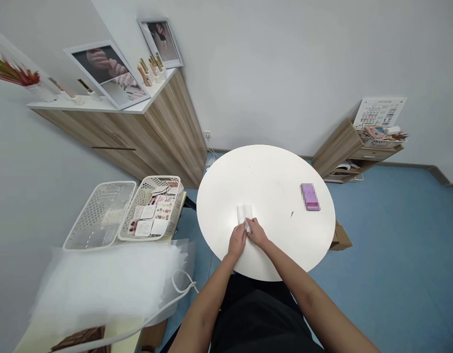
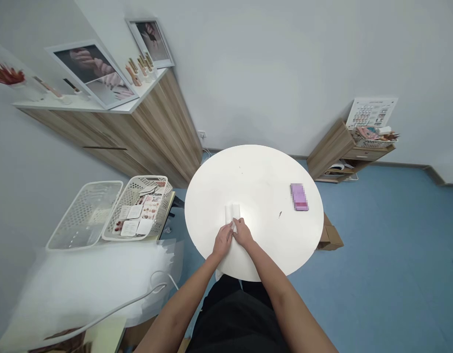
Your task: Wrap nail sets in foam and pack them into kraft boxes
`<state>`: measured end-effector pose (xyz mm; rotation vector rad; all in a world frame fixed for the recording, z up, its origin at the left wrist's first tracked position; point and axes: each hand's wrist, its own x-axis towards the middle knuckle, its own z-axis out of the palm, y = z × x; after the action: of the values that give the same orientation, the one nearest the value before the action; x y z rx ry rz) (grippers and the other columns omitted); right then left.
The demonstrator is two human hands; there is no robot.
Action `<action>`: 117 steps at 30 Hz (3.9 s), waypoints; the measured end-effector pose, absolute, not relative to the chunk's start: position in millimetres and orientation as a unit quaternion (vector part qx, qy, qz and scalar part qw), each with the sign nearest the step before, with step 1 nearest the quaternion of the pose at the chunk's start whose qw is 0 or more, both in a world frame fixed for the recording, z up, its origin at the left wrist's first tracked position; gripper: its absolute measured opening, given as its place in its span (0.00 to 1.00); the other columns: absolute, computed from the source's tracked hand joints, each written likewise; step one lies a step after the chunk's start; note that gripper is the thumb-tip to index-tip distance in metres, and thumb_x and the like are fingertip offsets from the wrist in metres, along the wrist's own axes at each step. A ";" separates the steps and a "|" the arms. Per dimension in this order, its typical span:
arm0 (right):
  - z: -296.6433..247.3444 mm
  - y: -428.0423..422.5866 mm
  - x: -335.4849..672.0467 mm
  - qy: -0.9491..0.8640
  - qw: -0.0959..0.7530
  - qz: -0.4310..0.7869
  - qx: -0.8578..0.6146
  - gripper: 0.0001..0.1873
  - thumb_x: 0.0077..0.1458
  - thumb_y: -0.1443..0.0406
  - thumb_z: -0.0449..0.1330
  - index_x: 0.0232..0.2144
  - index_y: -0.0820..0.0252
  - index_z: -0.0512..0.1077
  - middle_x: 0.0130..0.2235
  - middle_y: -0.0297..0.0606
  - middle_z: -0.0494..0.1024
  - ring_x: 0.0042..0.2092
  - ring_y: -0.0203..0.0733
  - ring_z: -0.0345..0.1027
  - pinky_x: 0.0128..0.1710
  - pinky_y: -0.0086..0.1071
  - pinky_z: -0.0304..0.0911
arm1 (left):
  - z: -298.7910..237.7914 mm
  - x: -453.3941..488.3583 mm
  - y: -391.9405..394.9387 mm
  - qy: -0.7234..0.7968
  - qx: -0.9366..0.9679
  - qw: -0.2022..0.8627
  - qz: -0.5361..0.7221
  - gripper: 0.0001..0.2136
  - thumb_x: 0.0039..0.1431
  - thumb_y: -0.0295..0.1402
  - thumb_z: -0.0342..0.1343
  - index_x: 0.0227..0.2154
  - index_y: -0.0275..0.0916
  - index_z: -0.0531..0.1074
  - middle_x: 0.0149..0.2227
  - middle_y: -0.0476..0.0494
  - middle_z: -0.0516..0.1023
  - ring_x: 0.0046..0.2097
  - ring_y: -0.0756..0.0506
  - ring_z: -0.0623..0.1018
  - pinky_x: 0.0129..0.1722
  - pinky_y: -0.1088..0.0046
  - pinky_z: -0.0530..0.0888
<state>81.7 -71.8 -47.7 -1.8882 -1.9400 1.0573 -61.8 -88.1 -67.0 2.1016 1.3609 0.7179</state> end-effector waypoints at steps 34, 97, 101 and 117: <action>-50.1 -54.0 92.8 -0.693 0.249 0.222 -0.640 0.33 0.50 0.75 0.49 0.59 0.60 0.57 0.58 0.48 0.61 0.57 0.48 0.58 0.53 0.42 0.65 | -54.5 -77.7 38.2 0.541 0.715 0.404 0.181 0.19 0.60 0.36 0.51 0.54 0.44 0.70 0.41 0.45 0.75 0.44 0.43 0.72 0.48 0.64 0.71; -5.4 -310.6 -354.0 -0.974 -0.052 0.206 0.082 0.24 0.53 0.72 0.55 0.54 0.62 0.70 0.57 0.48 0.71 0.61 0.49 0.59 0.63 0.46 0.48 | -28.9 -428.3 -521.9 0.939 0.274 0.075 0.194 0.13 0.58 0.39 0.58 0.44 0.40 0.74 0.45 0.38 0.74 0.50 0.38 0.73 0.49 0.61 0.71; 0.5 -311.7 -377.4 -0.973 -0.100 0.193 0.077 0.20 0.52 0.72 0.56 0.48 0.58 0.73 0.52 0.45 0.76 0.55 0.49 0.65 0.60 0.47 0.49 | -25.3 -445.2 -523.3 0.926 0.285 0.105 0.223 0.14 0.56 0.42 0.61 0.40 0.40 0.76 0.41 0.40 0.74 0.47 0.39 0.75 0.47 0.64 0.72; 54.3 -287.3 -435.8 -0.986 0.053 0.092 0.126 0.13 0.58 0.74 0.51 0.31 0.58 0.74 0.32 0.40 0.78 0.41 0.45 0.68 0.61 0.44 0.50 | 81.8 -459.6 -495.8 0.911 0.370 -0.017 0.183 0.12 0.65 0.29 0.45 0.34 0.40 0.74 0.33 0.43 0.78 0.39 0.43 0.76 0.49 0.61 0.66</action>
<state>-435.8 -287.3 54.3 0.3817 -2.9982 0.2786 -459.6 -495.8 81.8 1.1738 2.8928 0.5799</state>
